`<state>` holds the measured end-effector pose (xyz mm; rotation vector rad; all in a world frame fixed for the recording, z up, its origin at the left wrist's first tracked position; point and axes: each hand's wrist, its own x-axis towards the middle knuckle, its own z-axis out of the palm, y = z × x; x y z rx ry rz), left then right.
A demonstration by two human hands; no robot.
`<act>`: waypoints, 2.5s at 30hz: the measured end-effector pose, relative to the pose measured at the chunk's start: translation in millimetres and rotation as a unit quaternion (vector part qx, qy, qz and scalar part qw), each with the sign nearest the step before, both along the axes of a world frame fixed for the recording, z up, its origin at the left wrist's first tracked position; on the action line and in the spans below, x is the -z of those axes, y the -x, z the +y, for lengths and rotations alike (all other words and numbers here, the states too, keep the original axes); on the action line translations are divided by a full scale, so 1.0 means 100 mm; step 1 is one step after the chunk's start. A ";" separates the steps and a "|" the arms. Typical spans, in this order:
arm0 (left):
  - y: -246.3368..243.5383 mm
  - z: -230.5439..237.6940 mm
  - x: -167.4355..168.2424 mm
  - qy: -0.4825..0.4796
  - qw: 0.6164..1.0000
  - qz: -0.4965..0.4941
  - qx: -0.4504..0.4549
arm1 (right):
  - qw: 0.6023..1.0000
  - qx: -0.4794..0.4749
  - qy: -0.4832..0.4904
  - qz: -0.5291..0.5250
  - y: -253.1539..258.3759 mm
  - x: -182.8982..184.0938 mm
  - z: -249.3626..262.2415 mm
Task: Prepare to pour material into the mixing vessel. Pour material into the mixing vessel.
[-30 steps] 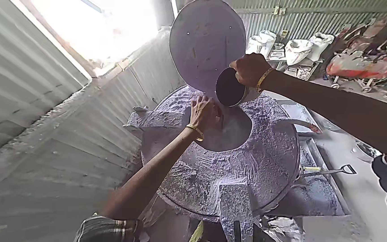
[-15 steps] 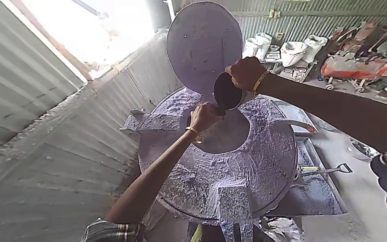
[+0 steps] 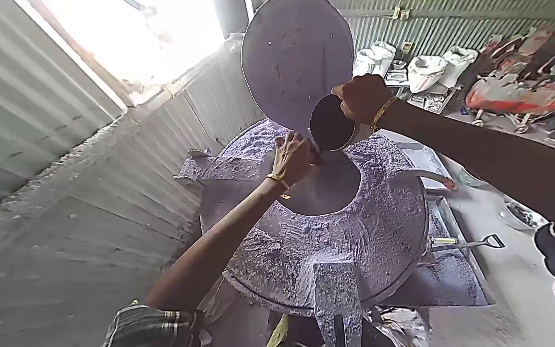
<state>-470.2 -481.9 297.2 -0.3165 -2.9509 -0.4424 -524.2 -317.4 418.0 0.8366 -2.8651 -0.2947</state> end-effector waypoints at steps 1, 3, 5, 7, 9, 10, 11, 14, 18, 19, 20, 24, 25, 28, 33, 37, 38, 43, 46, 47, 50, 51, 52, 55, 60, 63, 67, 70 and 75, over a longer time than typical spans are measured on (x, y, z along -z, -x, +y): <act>-0.01 0.02 -0.01 0.058 0.997 0.040 0.019 | 1.000 0.004 0.000 -0.005 0.01 0.00 0.01; -0.03 0.04 -0.01 0.131 0.985 0.099 0.062 | 1.000 0.004 -0.006 -0.007 0.01 0.01 0.02; -0.04 0.06 0.01 0.149 0.980 0.110 0.070 | 1.000 0.001 -0.009 -0.004 0.00 0.02 0.03; -0.04 0.09 0.01 0.093 0.992 0.069 0.040 | 1.000 0.004 -0.014 -0.002 -0.02 0.01 0.03; -0.06 0.11 -0.02 -0.012 1.000 -0.019 -0.006 | 1.000 0.002 -0.017 0.001 -0.04 0.00 0.03; -0.06 0.12 -0.04 -0.068 0.996 -0.062 -0.020 | 1.000 0.001 -0.019 0.002 -0.05 0.00 0.02; -0.07 0.13 -0.05 -0.111 0.990 -0.088 -0.025 | 1.000 -0.002 -0.022 0.005 -0.06 0.00 0.02; -0.07 0.15 -0.05 -0.147 0.982 -0.116 -0.035 | 1.000 -0.009 -0.027 0.009 -0.10 -0.01 0.01; -0.04 0.14 -0.01 -0.172 0.976 -0.124 -0.055 | 0.999 -0.004 -0.039 0.014 -0.13 -0.04 -0.01; -0.03 0.13 0.01 -0.174 0.976 -0.121 -0.057 | 0.999 -0.005 -0.038 0.016 -0.14 -0.05 -0.01; -0.04 0.13 0.03 -0.178 0.975 -0.116 -0.059 | 0.999 -0.008 -0.035 0.020 -0.14 -0.06 -0.01; -0.11 0.14 0.03 -0.193 0.975 -0.092 -0.059 | 0.999 -0.005 -0.036 0.027 -0.14 -0.10 -0.02; -0.11 0.13 0.02 -0.198 0.974 -0.092 -0.061 | 0.999 -0.003 -0.036 0.030 -0.14 -0.12 -0.02; -0.10 0.12 0.02 -0.211 0.971 -0.091 -0.062 | 0.999 -0.002 -0.038 0.037 -0.16 -0.14 -0.02; -0.08 0.09 0.02 -0.231 0.967 -0.088 -0.062 | 0.999 0.000 -0.035 0.040 -0.18 -0.18 -0.03; -0.11 0.08 0.00 -0.185 0.978 -0.067 -0.064 | 1.000 0.008 0.008 0.028 -0.13 -0.20 0.04; -0.13 0.08 0.00 -0.137 0.988 -0.042 -0.057 | 0.999 0.009 0.029 0.024 -0.09 -0.19 0.08; -0.13 0.12 0.01 0.099 0.992 0.067 0.049 | 0.990 0.027 0.135 -0.003 0.11 -0.18 0.33; -0.12 0.14 0.00 0.244 0.953 0.117 0.139 | 0.985 0.012 0.174 0.006 0.18 -0.16 0.48; -0.11 0.15 0.02 0.303 0.928 0.151 0.159 | 0.984 0.012 0.177 0.009 0.16 -0.17 0.51; -0.10 0.08 0.04 0.325 0.910 0.171 0.190 | 0.982 0.016 0.186 0.021 0.09 -0.22 0.55; -0.12 0.03 0.06 0.262 0.934 0.164 0.178 | 0.981 0.013 0.194 0.019 0.07 -0.24 0.55; -0.17 -0.04 0.08 0.166 0.963 0.154 0.149 | 0.978 0.008 0.209 0.014 0.05 -0.26 0.54; -0.51 -0.33 0.04 -0.085 0.995 0.048 -0.025 | 0.962 -0.017 0.273 -0.015 -0.02 -0.25 0.46; -1.20 -1.46 0.43 -0.289 0.951 0.023 -0.107 | 0.896 -0.038 0.400 -0.191 -0.55 -0.05 -0.06; -1.46 -1.92 0.82 -0.379 0.918 0.034 -0.115 | 0.870 -0.091 0.401 -0.271 -0.79 0.29 -0.47; -1.59 -2.06 1.08 -0.396 0.911 0.042 -0.110 | 0.864 -0.177 0.367 -0.296 -1.09 0.74 -0.90; -1.61 -2.06 1.19 -0.402 0.909 0.041 -0.101 | 0.847 -0.174 0.382 -0.327 -1.34 0.91 -1.10; -1.69 -2.05 1.24 -0.360 0.921 0.026 -0.146 | 0.874 -0.167 0.284 -0.357 -1.20 0.84 -1.10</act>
